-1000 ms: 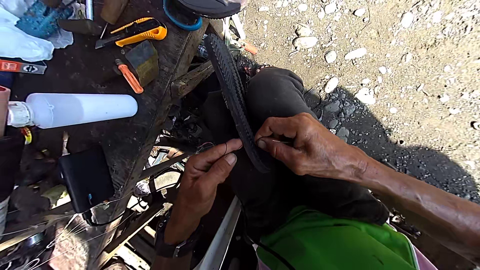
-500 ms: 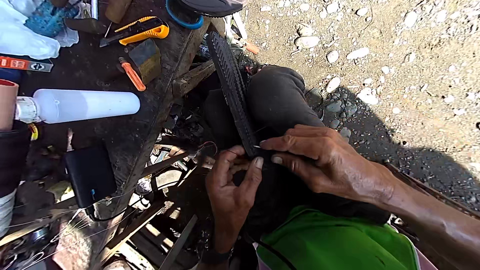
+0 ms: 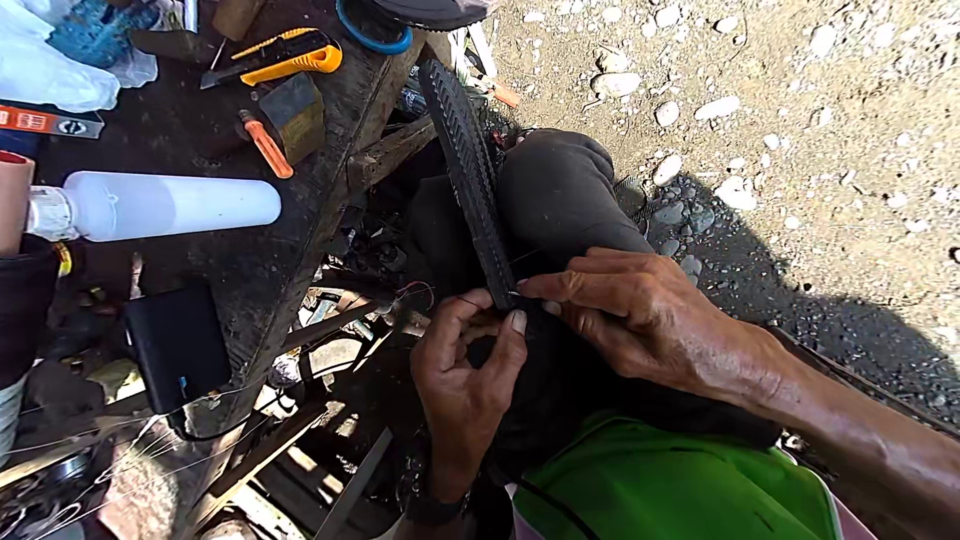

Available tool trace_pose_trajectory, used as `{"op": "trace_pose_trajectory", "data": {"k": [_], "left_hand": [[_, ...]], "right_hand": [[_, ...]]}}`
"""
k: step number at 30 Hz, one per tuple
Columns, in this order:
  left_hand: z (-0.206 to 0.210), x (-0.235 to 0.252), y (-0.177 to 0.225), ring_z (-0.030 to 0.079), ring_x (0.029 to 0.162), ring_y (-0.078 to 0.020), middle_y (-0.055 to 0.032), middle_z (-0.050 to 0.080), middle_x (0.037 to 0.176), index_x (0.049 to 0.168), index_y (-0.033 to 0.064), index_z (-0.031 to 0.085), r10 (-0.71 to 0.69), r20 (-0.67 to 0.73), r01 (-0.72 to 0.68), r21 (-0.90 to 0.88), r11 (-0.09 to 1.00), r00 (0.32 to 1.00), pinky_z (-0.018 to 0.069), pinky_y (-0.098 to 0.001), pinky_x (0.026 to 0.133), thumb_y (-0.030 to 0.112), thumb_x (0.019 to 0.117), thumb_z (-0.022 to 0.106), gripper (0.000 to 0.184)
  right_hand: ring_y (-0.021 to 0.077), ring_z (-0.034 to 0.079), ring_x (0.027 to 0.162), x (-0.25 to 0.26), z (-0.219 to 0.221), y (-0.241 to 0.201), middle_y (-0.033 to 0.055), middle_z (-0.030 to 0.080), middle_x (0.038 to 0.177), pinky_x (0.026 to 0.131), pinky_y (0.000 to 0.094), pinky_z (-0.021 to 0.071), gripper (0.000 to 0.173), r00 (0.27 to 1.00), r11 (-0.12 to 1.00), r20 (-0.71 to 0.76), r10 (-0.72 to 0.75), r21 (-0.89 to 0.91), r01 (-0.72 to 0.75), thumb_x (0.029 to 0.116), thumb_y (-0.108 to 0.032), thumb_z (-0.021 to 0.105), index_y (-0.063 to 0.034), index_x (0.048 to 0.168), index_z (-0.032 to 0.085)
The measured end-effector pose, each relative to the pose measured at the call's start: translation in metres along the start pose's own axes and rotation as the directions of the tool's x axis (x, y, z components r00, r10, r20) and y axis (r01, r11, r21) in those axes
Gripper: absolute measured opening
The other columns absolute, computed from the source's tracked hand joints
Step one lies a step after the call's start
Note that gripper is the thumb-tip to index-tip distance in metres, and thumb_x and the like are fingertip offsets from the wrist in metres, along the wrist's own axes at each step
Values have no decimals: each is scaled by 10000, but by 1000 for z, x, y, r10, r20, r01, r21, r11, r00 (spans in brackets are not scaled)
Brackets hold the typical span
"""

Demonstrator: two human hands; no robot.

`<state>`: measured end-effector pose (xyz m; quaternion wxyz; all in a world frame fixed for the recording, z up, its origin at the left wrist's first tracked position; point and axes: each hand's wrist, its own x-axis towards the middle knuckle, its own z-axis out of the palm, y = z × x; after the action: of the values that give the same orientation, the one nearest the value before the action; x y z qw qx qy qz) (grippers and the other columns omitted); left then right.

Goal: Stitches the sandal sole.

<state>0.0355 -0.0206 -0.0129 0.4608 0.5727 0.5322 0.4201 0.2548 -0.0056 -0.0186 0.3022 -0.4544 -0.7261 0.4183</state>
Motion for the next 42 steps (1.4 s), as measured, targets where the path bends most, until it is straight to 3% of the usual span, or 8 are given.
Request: {"op": "trace_pose_trajectory", "data": {"k": [20,27,34,38,42], "left_hand": [[1,2,-4,726,819,-149,-85,713,970,1048,-69,675,50,-12,-50,17,999,999,650,-296,730,49,870,727,220],[13,4,-10,698,766,-111,-67,688,891,963,-47,682,145,-59,-140,80,987,988,625,-255,683,91,836,746,198],[20,5,-12,679,749,-108,-70,681,858,920,-41,693,164,-84,-156,90,984,983,604,-244,648,90,814,760,182],[-1,10,-9,709,811,-137,-80,708,948,1019,-52,695,18,68,-10,-111,994,998,633,-295,724,100,935,659,177],[-16,25,-2,719,753,-153,-63,733,881,1007,-7,707,-144,158,180,-248,952,977,630,-314,717,39,953,605,124]], "right_hand": [[81,604,767,7,-7,-5,-44,680,871,637,272,477,355,999,998,53,-12,-56,15,1014,-198,494,-215,1269,742],[97,656,737,25,-28,-22,-62,704,847,569,309,491,329,986,951,164,-1,-304,51,981,-233,494,-254,1141,780],[106,684,735,38,-34,-27,-66,711,828,551,342,513,282,973,927,229,-16,-362,100,969,-245,508,-243,1044,780],[91,647,701,35,-39,-20,-72,693,818,543,318,484,315,969,927,242,-53,-349,138,985,-235,500,-255,1126,781],[126,622,697,31,-33,-14,-58,659,810,518,324,444,323,978,899,188,-93,-406,163,995,-247,504,-285,1172,772]]}}
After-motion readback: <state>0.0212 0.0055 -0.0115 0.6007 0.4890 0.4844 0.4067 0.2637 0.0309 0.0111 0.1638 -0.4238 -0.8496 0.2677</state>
